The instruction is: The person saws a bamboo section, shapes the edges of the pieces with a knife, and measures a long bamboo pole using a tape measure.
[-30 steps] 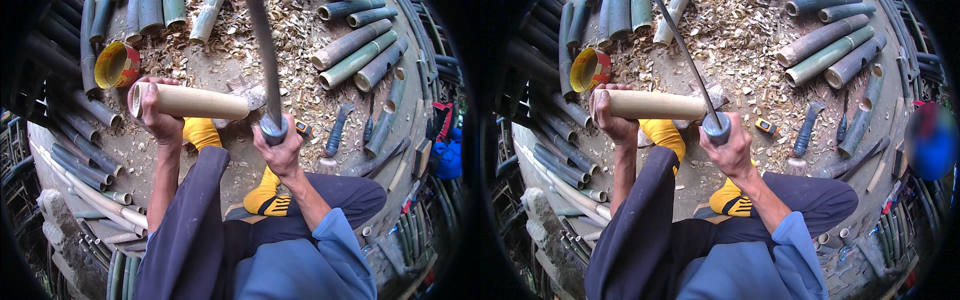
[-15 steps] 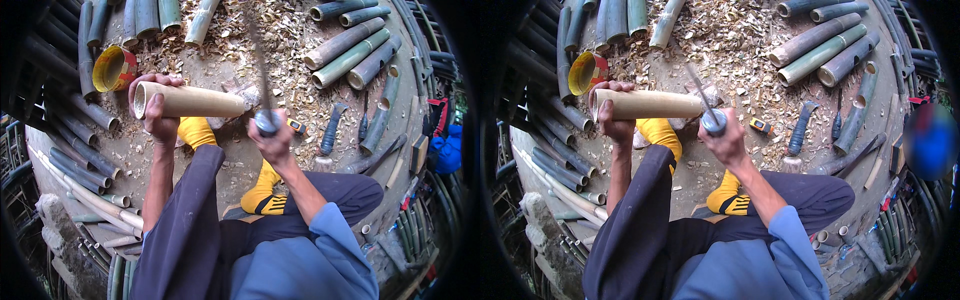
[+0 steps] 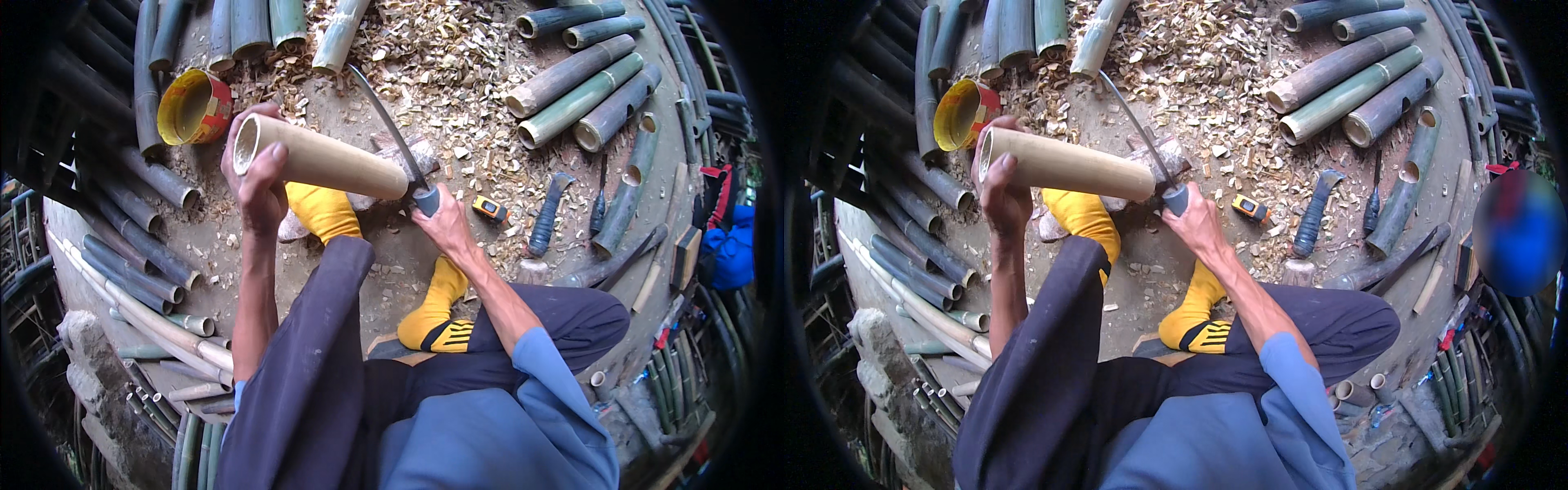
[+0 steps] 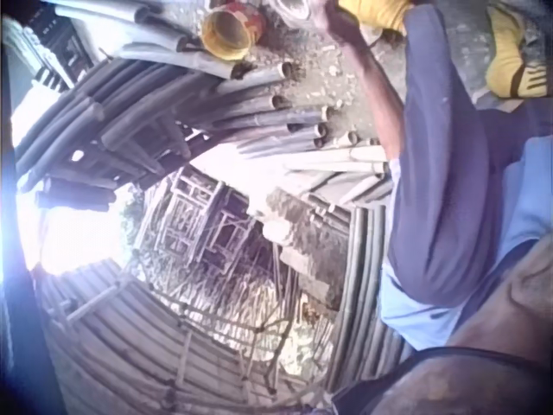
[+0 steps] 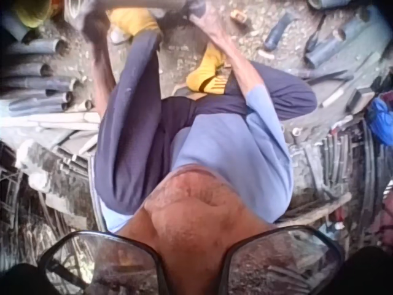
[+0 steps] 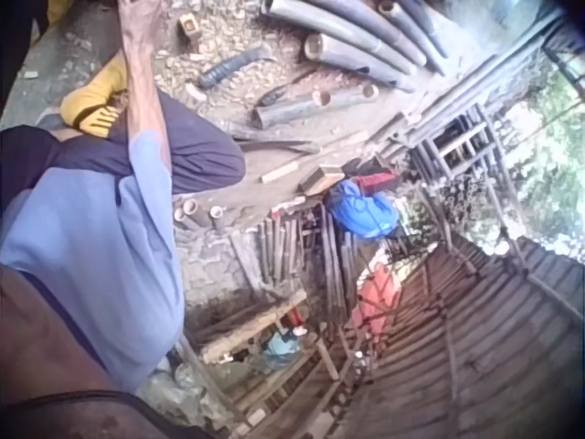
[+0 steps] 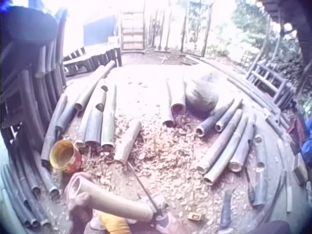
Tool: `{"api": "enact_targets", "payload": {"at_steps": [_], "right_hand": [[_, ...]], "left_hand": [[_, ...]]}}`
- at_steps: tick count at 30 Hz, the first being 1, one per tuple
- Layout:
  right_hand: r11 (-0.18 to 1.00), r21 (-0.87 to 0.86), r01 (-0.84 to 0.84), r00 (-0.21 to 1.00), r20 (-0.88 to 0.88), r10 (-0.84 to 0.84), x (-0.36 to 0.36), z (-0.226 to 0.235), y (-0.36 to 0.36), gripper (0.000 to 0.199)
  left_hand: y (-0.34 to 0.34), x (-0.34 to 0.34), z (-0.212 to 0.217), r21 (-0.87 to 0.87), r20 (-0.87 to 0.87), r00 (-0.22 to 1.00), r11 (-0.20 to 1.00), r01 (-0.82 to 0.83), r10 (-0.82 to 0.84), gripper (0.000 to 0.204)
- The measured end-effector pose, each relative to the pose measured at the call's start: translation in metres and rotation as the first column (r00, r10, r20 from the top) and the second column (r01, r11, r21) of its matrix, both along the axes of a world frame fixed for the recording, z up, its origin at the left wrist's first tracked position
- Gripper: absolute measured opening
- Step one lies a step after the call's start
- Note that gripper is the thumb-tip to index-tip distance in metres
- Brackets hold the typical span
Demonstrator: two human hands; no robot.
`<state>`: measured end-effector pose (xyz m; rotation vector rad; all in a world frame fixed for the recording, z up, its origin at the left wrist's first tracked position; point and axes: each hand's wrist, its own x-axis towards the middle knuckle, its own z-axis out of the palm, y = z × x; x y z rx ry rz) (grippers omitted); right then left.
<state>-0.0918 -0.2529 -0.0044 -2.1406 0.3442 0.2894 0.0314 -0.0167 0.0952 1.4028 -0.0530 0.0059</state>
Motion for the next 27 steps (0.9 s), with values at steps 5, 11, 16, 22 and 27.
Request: {"api": "enact_targets", "payload": {"at_steps": [5, 11, 16, 22, 27], "right_hand": [[1.000, 0.028, 0.012, 0.999, -0.046, -0.011, 0.008, 0.053, 0.009, 0.031], [0.994, 0.099, 0.047, 0.791, 0.603, -0.097, 0.008, 0.051, 0.016, 0.033], [0.998, -0.053, -0.030, 1.000, -0.002, 0.030, 0.000, 0.019, 0.005, 0.032], [0.988, 0.134, 0.079, 0.897, 0.424, -0.129, 0.005, 0.084, 0.017, 0.030], [0.999, -0.018, -0.047, 0.999, -0.004, 0.047, 0.006, 0.007, -0.002, 0.033]], "left_hand": [[-0.021, -0.004, 0.002, -0.356, -0.054, 0.905, 0.839, -0.413, 0.422, 0.037], [-0.033, -0.013, 0.000, -0.242, 0.096, 0.926, 0.911, -0.334, 0.365, 0.032], [-0.032, -0.021, -0.004, -0.183, 0.142, 0.939, 0.940, -0.286, 0.313, 0.037], [-0.012, -0.025, -0.012, -0.139, 0.258, 0.940, 0.971, -0.194, 0.224, 0.042], [-0.013, -0.020, -0.006, 0.008, 0.185, 0.964, 0.981, -0.193, 0.188, 0.046]]}}
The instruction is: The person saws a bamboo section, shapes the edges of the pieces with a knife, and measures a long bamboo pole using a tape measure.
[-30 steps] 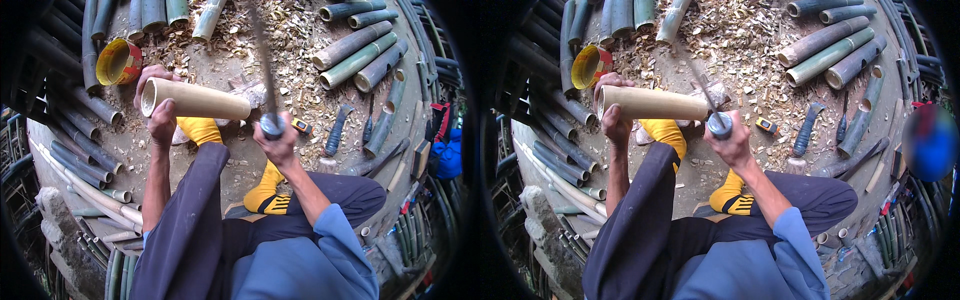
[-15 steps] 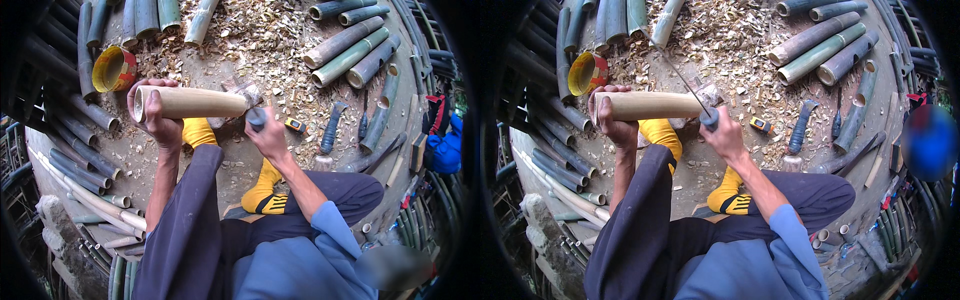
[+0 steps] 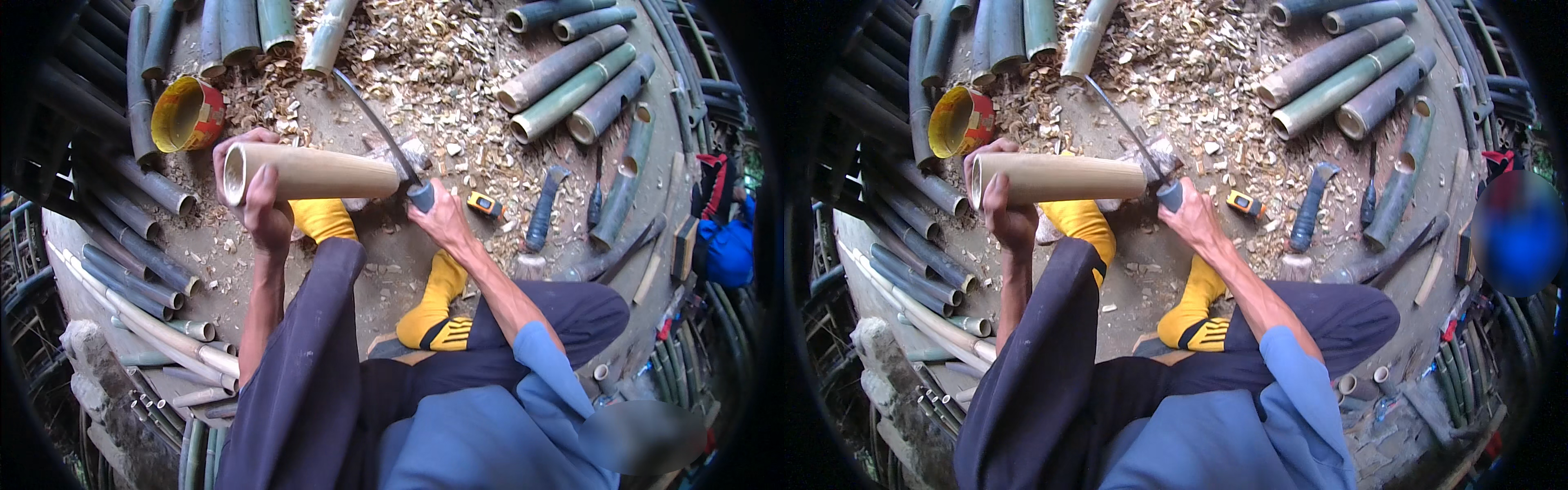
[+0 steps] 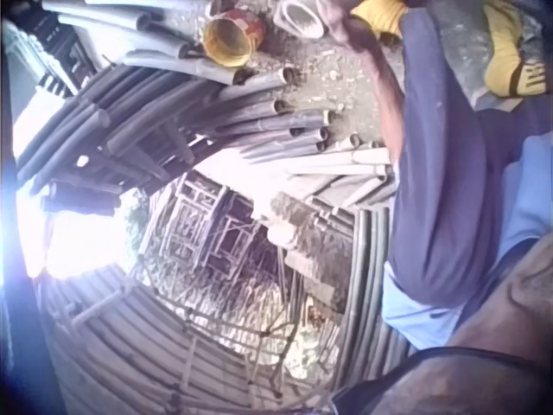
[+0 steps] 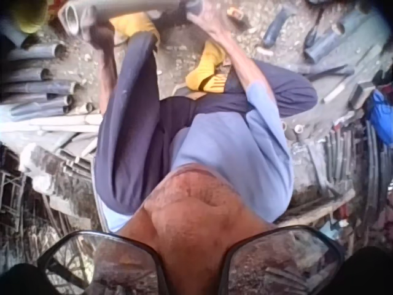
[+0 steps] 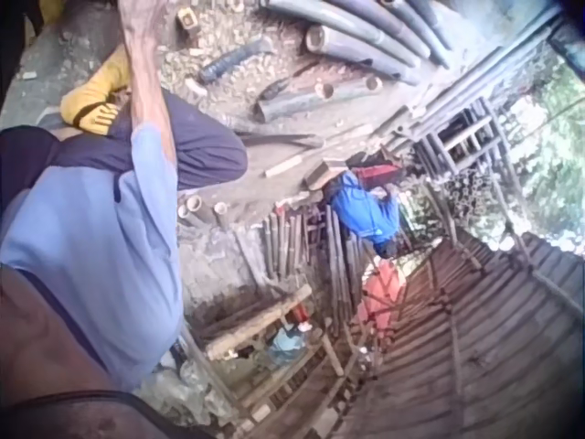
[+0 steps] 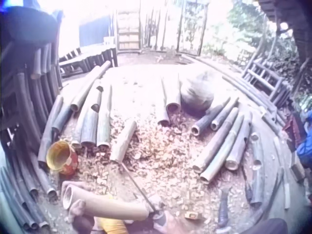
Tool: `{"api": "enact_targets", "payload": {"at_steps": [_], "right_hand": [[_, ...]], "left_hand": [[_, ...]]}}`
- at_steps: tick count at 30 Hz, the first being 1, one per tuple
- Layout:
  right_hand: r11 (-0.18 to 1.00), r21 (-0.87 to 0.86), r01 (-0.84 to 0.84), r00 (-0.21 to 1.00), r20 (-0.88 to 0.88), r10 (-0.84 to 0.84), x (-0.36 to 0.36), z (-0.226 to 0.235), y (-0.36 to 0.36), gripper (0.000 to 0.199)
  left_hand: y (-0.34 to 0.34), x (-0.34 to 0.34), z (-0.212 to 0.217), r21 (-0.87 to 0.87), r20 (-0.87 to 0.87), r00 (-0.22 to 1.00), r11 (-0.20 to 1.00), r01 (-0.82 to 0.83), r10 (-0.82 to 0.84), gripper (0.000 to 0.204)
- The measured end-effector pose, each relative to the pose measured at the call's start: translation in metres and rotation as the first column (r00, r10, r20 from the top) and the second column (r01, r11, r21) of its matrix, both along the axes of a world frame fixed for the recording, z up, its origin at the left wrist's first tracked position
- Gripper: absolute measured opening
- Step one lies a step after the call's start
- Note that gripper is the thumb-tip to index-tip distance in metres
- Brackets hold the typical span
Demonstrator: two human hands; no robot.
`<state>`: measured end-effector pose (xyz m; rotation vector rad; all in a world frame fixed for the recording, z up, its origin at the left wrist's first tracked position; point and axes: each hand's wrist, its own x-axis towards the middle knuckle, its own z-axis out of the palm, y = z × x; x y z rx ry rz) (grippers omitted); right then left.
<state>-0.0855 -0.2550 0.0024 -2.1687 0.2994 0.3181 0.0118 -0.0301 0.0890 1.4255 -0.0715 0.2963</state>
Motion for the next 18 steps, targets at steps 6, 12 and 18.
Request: {"api": "enact_targets", "payload": {"at_steps": [6, 12, 18], "right_hand": [[0.992, 0.088, 0.092, 0.988, 0.112, -0.102, 0.004, 0.066, 0.009, 0.034], [0.999, 0.030, 0.029, 0.935, 0.352, -0.038, -0.004, 0.018, 0.011, 0.032], [0.991, 0.113, 0.072, 0.994, 0.077, -0.081, -0.005, 0.040, 0.007, 0.033]], "left_hand": [[-0.013, 0.011, 0.015, -0.321, -0.146, 0.958, 0.904, -0.281, 0.246, 0.043], [-0.023, 0.008, 0.010, -0.229, 0.062, 0.967, 0.946, -0.228, 0.248, 0.040], [-0.012, 0.001, 0.005, -0.251, 0.109, 0.983, 0.961, -0.119, 0.150, 0.040]]}}
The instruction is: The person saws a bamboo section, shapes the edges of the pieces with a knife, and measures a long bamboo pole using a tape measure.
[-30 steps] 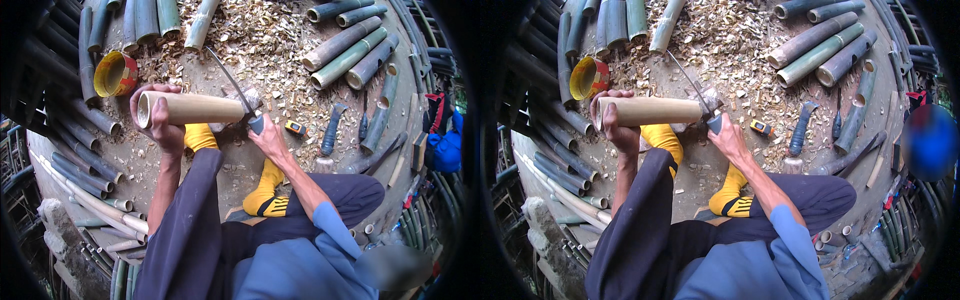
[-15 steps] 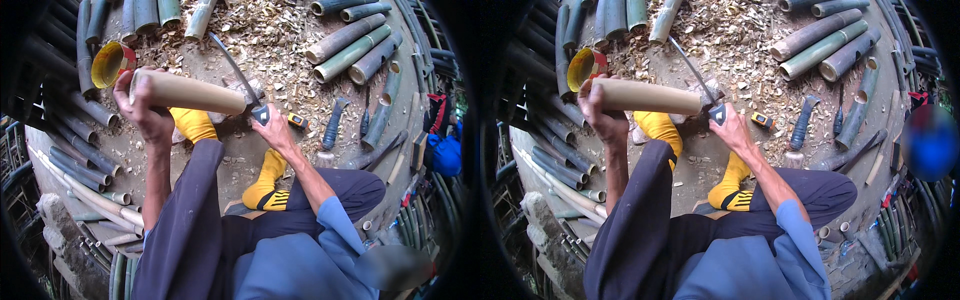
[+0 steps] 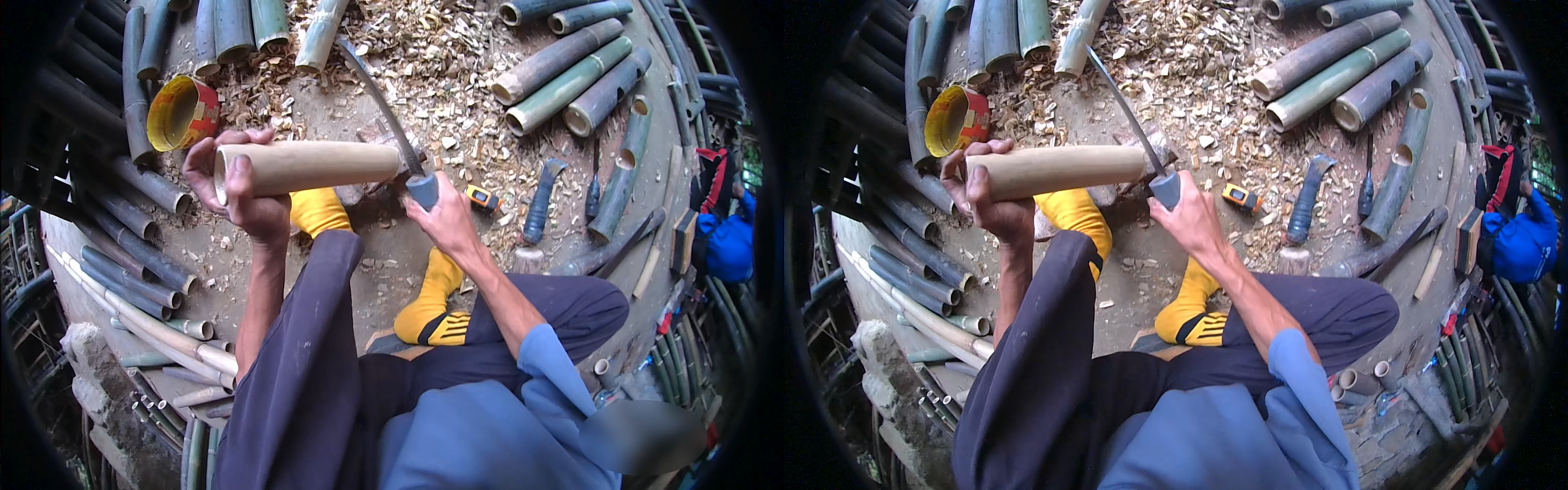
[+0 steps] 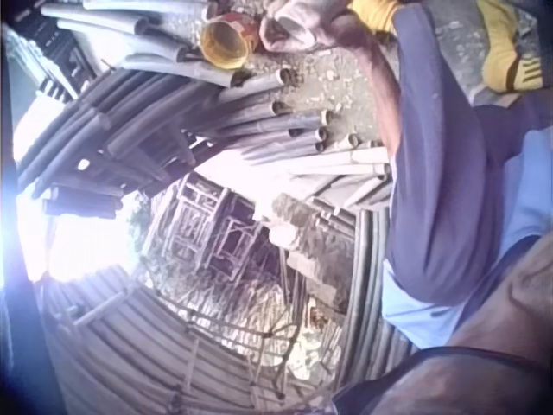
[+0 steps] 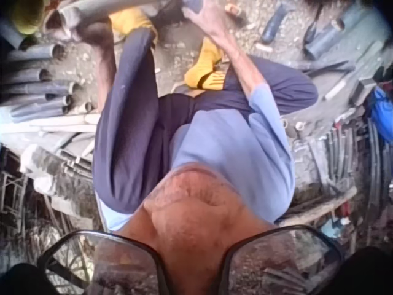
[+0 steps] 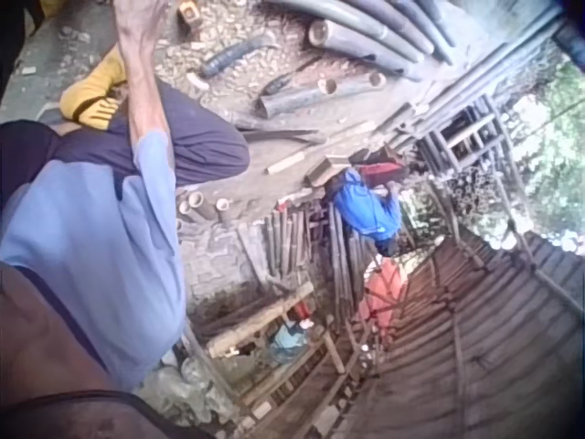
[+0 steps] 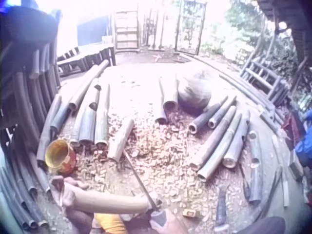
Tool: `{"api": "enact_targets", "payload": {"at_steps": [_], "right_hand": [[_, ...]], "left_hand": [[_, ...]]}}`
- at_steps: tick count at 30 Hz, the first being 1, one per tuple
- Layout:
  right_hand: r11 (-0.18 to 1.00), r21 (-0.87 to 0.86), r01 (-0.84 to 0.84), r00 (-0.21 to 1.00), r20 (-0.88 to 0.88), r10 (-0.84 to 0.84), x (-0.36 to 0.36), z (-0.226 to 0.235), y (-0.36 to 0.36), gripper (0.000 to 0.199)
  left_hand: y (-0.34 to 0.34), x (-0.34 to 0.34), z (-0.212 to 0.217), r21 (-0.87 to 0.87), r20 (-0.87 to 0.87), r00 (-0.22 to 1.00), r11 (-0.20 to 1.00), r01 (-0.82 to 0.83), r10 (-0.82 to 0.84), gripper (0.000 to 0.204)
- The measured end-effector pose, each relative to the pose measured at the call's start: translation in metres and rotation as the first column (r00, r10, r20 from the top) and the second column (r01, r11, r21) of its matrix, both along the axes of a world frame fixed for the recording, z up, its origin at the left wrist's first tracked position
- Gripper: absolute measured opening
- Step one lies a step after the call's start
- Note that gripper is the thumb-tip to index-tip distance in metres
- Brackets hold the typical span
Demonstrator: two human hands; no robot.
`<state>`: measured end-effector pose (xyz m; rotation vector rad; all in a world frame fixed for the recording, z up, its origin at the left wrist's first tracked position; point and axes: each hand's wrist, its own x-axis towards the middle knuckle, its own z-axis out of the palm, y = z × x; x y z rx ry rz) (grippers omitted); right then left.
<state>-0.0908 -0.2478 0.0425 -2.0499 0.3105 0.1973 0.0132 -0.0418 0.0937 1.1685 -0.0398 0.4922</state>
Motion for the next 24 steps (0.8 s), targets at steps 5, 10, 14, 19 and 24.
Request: {"api": "enact_targets", "payload": {"at_steps": [5, 10, 14, 19, 24], "right_hand": [[0.990, 0.075, 0.121, 0.917, 0.374, -0.140, 0.013, 0.041, 0.009, 0.033], [0.990, -0.108, -0.090, 0.993, -0.079, 0.082, 0.012, -0.030, -0.013, 0.034], [0.999, -0.005, -0.054, 0.997, -0.059, 0.054, 0.008, 0.004, -0.004, 0.033], [0.998, -0.066, -0.015, 0.992, 0.125, 0.024, -0.002, -0.018, -0.001, 0.032], [0.996, -0.080, -0.035, 0.992, -0.121, 0.025, 0.005, -0.030, -0.015, 0.031]], "left_hand": [[0.007, -0.010, -0.007, 0.053, 0.075, 0.989, 0.991, 0.121, -0.125, 0.046], [0.011, -0.016, -0.009, 0.166, 0.105, 0.976, 0.971, 0.171, -0.190, 0.045], [0.036, -0.023, -0.009, 0.334, 0.083, 0.972, 0.925, 0.181, -0.220, 0.045], [0.057, -0.021, -0.004, 0.615, 0.048, 0.906, 0.727, 0.304, -0.420, 0.049], [0.060, -0.024, 0.013, 0.530, -0.214, 0.909, 0.739, 0.416, -0.358, 0.050]]}}
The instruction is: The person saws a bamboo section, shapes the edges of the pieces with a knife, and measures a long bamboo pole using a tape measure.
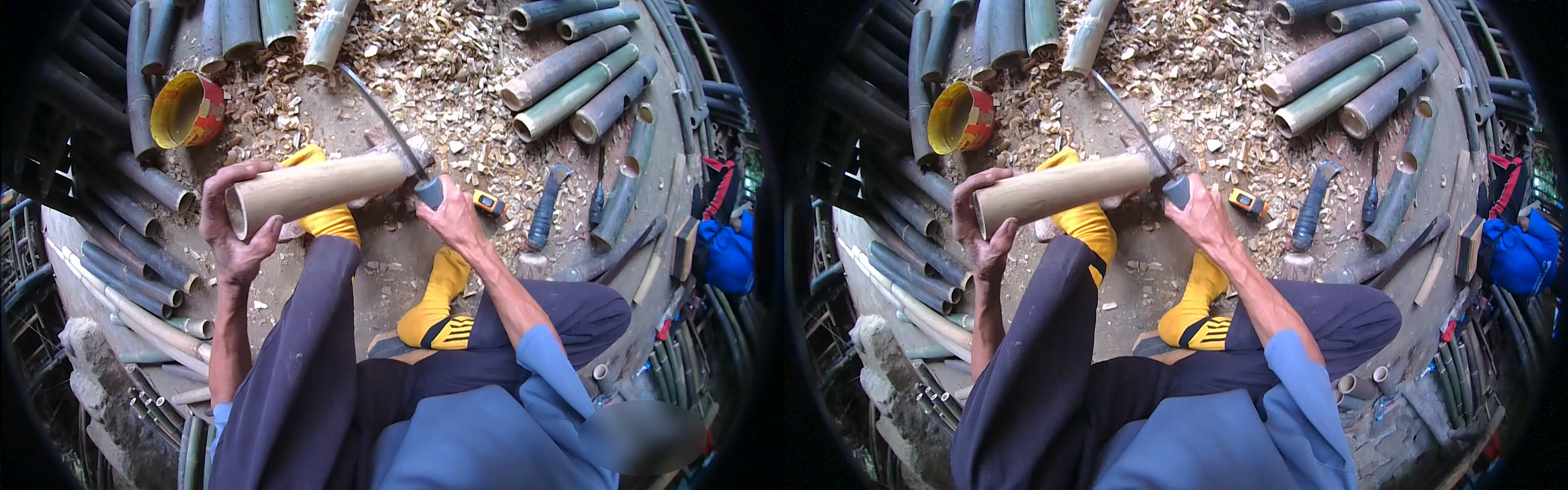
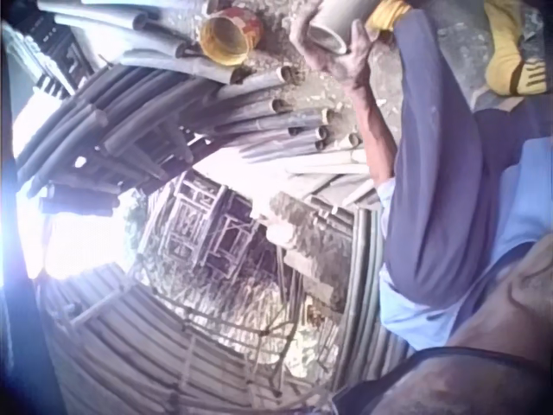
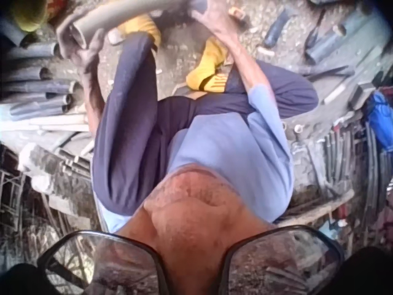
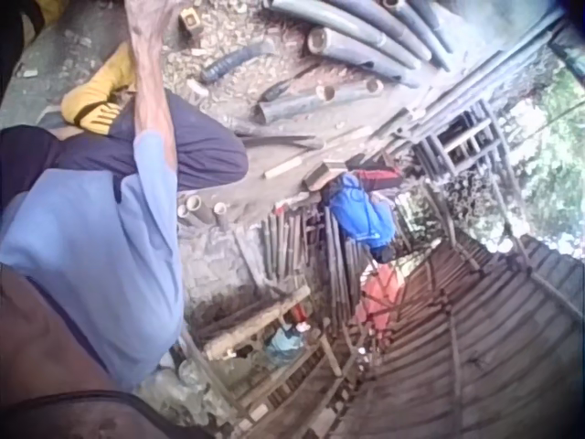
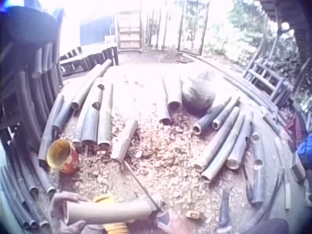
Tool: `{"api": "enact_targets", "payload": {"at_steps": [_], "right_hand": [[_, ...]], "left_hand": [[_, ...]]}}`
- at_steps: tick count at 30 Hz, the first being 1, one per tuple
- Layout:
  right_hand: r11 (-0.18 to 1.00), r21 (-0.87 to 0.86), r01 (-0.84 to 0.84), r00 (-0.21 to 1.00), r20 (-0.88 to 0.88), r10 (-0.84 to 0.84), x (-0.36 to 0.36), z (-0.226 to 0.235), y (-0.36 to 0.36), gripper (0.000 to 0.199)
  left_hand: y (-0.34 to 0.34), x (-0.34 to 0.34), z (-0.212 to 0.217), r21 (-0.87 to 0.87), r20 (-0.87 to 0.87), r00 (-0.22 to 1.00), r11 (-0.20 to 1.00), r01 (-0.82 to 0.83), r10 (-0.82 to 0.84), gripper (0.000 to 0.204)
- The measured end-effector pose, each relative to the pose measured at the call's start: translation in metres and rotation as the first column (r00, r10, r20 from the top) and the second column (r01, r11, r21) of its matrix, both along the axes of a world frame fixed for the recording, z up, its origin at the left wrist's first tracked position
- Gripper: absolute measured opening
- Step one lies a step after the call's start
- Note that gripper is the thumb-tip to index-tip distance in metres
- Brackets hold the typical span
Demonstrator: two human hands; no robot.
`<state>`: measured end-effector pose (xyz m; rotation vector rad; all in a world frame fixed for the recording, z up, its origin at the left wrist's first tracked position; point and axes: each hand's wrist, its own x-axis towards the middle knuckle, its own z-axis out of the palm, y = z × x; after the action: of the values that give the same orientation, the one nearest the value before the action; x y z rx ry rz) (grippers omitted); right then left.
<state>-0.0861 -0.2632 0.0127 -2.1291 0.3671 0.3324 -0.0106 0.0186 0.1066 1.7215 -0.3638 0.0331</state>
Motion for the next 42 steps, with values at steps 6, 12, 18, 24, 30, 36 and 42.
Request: {"api": "enact_targets", "payload": {"at_steps": [6, 12, 18, 24, 30, 36, 42], "right_hand": [[0.999, 0.027, 0.041, 0.933, 0.357, -0.048, 0.011, 0.068, 0.017, 0.031], [0.986, -0.132, -0.099, 0.993, 0.048, 0.106, -0.001, -0.011, 0.010, 0.034], [0.998, 0.059, -0.014, 0.999, -0.042, 0.017, -0.006, -0.003, 0.010, 0.035], [0.994, 0.107, 0.027, 0.993, -0.116, -0.015, -0.007, -0.006, 0.020, 0.035], [0.977, 0.197, 0.083, 0.994, -0.085, -0.067, -0.020, 0.016, 0.010, 0.036], [0.987, 0.130, 0.095, 0.984, 0.137, -0.113, -0.026, 0.033, 0.000, 0.038], [0.996, 0.066, 0.065, 0.993, 0.091, -0.071, -0.030, 0.039, 0.001, 0.042]], "left_hand": [[0.010, 0.003, 0.010, 0.063, 0.115, 0.974, 0.980, 0.191, -0.197, 0.040], [0.008, -0.005, 0.013, 0.127, 0.164, 0.957, 0.967, 0.220, -0.240, 0.039], [0.063, -0.006, 0.015, 0.718, -0.302, 0.939, 0.609, 0.336, -0.162, 0.053], [0.004, 0.009, -0.052, 0.506, -0.284, 0.958, 0.842, 0.190, -0.046, 0.081], [-0.028, 0.034, 0.015, 0.129, 0.089, 0.985, 0.979, -0.156, 0.145, 0.056], [-0.077, 0.017, -0.005, -0.515, -0.257, 0.966, 0.841, -0.167, 0.035, 0.072], [-0.090, 0.035, -0.014, -0.455, -0.226, 0.918, 0.798, -0.395, 0.326, 0.056]]}}
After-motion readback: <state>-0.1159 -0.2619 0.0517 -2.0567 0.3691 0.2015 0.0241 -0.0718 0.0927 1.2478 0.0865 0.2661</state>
